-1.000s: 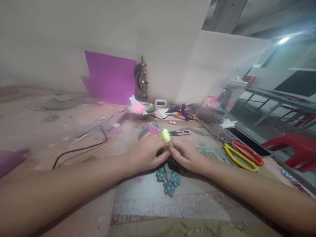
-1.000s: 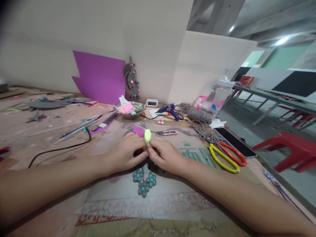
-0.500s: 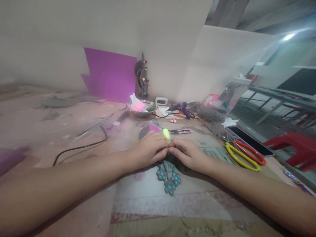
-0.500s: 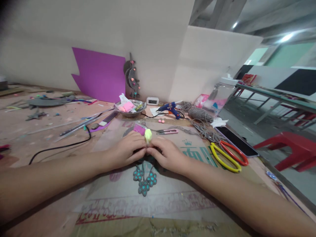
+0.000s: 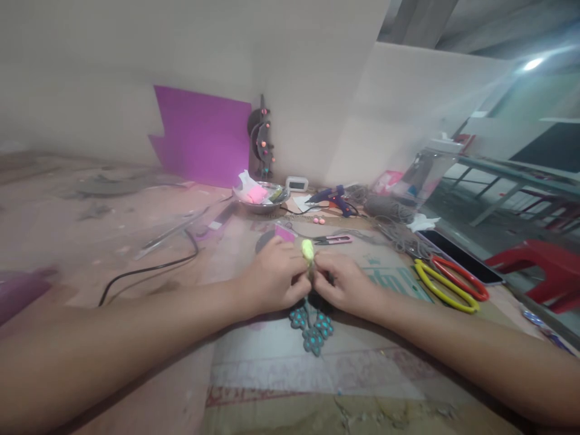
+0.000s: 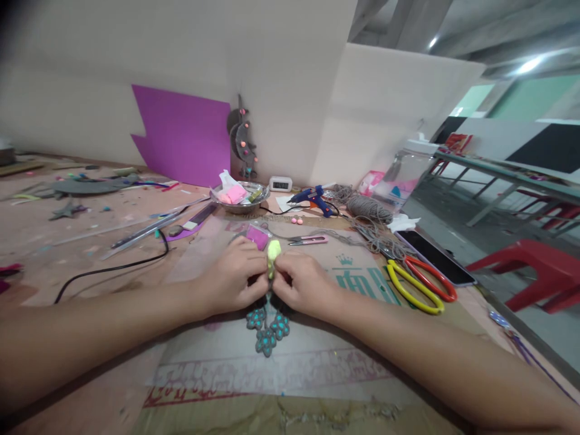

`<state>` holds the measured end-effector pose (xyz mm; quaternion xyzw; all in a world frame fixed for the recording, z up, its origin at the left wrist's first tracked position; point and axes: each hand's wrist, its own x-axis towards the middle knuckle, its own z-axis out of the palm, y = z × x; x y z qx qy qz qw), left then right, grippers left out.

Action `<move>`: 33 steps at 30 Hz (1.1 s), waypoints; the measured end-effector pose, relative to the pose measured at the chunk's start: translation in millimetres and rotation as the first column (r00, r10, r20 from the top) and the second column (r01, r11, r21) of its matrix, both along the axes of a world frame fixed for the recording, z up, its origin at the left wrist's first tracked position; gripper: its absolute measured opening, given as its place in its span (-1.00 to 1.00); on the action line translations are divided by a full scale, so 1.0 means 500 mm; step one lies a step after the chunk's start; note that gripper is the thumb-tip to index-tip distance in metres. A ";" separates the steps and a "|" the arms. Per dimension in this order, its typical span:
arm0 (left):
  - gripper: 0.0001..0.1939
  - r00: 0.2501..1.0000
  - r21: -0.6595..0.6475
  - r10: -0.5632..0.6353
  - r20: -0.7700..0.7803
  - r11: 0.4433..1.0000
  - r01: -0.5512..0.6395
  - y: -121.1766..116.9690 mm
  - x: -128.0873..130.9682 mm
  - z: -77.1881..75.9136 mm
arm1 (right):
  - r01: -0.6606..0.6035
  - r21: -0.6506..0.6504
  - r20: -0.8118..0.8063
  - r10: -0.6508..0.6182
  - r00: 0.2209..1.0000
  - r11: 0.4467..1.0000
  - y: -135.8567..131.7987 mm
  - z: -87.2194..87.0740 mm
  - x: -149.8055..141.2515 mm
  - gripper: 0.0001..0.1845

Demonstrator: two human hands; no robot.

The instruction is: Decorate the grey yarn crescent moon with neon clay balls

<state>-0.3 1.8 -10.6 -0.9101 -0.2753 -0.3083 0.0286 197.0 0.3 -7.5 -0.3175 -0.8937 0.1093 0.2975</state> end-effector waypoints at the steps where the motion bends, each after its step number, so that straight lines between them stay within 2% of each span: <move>1: -0.80 1.000 0.013 0.012 -0.006 1.000 -0.012 0.000 -0.002 0.001 | 0.014 0.006 0.012 -0.014 1.000 1.000 -0.002 0.000 0.003 -0.74; 5: -0.77 0.998 -0.022 0.054 0.027 0.998 -0.054 0.003 -0.007 0.007 | 0.067 -0.034 0.034 -0.066 0.997 0.997 -0.001 0.007 0.017 -0.74; 9: -0.74 0.994 -0.084 0.067 0.085 0.995 -0.060 0.006 -0.005 0.008 | 0.125 -0.044 -0.020 -0.126 0.992 0.991 0.012 0.012 0.023 -0.74; 13: -0.71 0.996 -0.092 0.056 0.076 0.995 -0.049 0.009 -0.005 0.005 | 0.162 -0.011 -0.107 -0.163 0.981 0.987 0.019 0.009 0.021 -0.82; 15: -0.71 0.996 -0.090 0.048 0.075 0.995 -0.041 0.010 -0.008 0.003 | 0.142 0.029 -0.175 -0.135 0.975 0.989 0.017 0.005 0.023 -0.83; 18: -0.79 0.986 -0.071 0.068 0.153 0.996 -0.057 0.013 -0.012 -0.001 | 0.089 0.102 -0.232 -0.063 0.971 0.991 0.011 0.001 0.029 -0.80; 19: -0.74 0.980 -0.055 0.062 0.188 0.997 -0.053 0.015 -0.014 -0.003 | 0.073 0.119 -0.241 -0.043 0.970 0.990 0.009 0.000 0.032 -0.79; 21: -0.45 0.976 -0.024 0.017 0.218 1.000 -0.012 0.019 -0.016 -0.006 | 0.042 0.152 -0.251 -0.003 0.968 0.987 0.004 0.001 0.033 -0.78; 23: -0.27 0.981 -0.024 -0.026 0.190 0.999 0.031 0.023 -0.017 -0.009 | -0.004 0.165 -0.230 0.043 0.972 0.986 -0.001 0.005 0.032 -0.79; 25: -0.29 0.988 -0.043 -0.025 0.153 0.999 0.032 0.026 -0.017 -0.013 | -0.062 0.169 -0.203 0.096 0.974 0.984 -0.007 0.011 0.028 -0.82; 28: -0.42 0.993 -0.056 -0.001 0.122 0.998 0.008 0.029 -0.017 -0.018 | -0.094 0.206 -0.186 0.133 0.974 0.974 -0.014 0.020 0.024 -0.79; 33: -0.39 0.991 -0.077 0.030 0.128 0.997 -0.020 0.029 -0.018 -0.017 | -0.004 0.262 -0.180 0.053 0.982 0.965 -0.016 0.019 0.021 -0.78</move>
